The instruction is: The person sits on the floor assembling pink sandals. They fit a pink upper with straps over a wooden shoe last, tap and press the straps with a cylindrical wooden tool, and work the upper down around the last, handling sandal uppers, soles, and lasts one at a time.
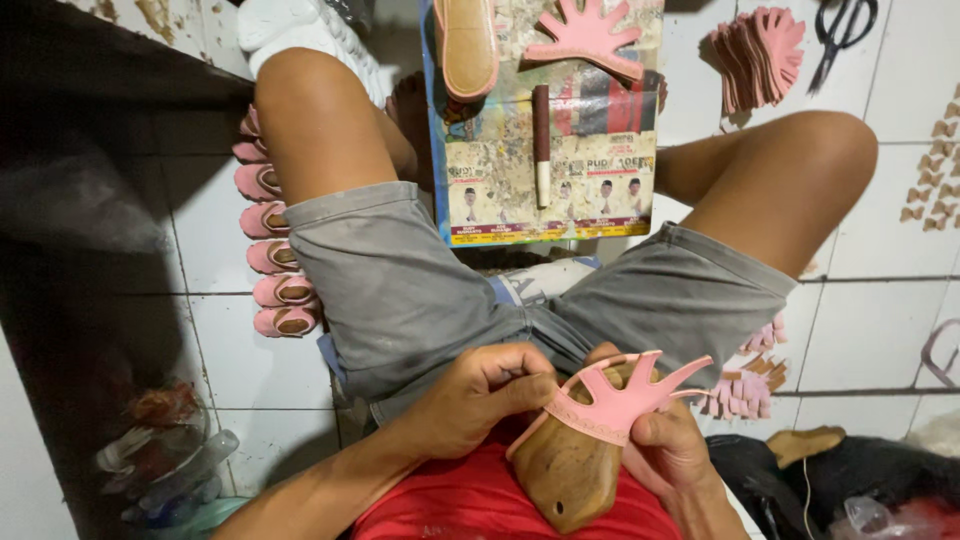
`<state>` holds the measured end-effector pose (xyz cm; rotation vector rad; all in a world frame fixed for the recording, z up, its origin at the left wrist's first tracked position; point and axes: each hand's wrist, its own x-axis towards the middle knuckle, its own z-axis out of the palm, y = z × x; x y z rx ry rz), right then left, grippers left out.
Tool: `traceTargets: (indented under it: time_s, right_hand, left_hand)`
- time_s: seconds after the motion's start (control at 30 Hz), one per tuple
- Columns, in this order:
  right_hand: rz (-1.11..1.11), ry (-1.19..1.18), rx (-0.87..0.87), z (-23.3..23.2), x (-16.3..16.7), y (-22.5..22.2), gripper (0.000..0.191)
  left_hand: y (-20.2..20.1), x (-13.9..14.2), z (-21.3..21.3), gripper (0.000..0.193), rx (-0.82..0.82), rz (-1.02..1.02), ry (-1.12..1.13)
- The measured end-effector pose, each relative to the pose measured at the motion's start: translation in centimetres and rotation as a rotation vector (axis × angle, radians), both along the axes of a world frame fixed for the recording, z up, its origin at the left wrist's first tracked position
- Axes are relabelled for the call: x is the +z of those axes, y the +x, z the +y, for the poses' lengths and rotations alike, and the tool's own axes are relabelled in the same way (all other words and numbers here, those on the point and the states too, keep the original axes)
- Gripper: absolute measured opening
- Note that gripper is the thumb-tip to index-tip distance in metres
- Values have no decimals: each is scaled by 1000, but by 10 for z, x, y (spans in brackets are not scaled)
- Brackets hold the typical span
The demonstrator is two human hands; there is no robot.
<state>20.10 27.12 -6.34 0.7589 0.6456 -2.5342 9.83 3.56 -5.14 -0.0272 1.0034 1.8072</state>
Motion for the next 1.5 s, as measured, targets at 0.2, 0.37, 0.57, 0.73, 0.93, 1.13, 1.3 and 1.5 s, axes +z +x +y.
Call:
traceTargets:
  time_s: [0.2,0.37,0.57,0.73,0.93,1.13,1.3,1.5]
  right_hand:
    - [211,49,-5,8,10,7,80]
    - [383,254,128,15,21,-2,66]
    - [166,415,288,13,63,-28,99]
    - [97,695,352,-17,81,-57,104]
    - [392,893,506,-19,99,-96,90]
    - [771,934,674,20,112,-139,13]
    - [451,573,781,11,98,-158,11]
    - [126,253,655,-10,58,-130,19]
  left_hand:
    - [-5,10,-2,45,-19,93,65]
    - [-40,2,29,101,-361,-114,524]
    - [-70,38,25,104,-279,-92,454]
    - [-40,73,-11,88,49,68,-65]
    - [-23,72,-9,49,86,152,-326]
    - [-23,80,-10,38,27,338,-383]
    - [-21,84,-12,36,75,680,-351]
    - [-17,90,-7,40,147,138,-310]
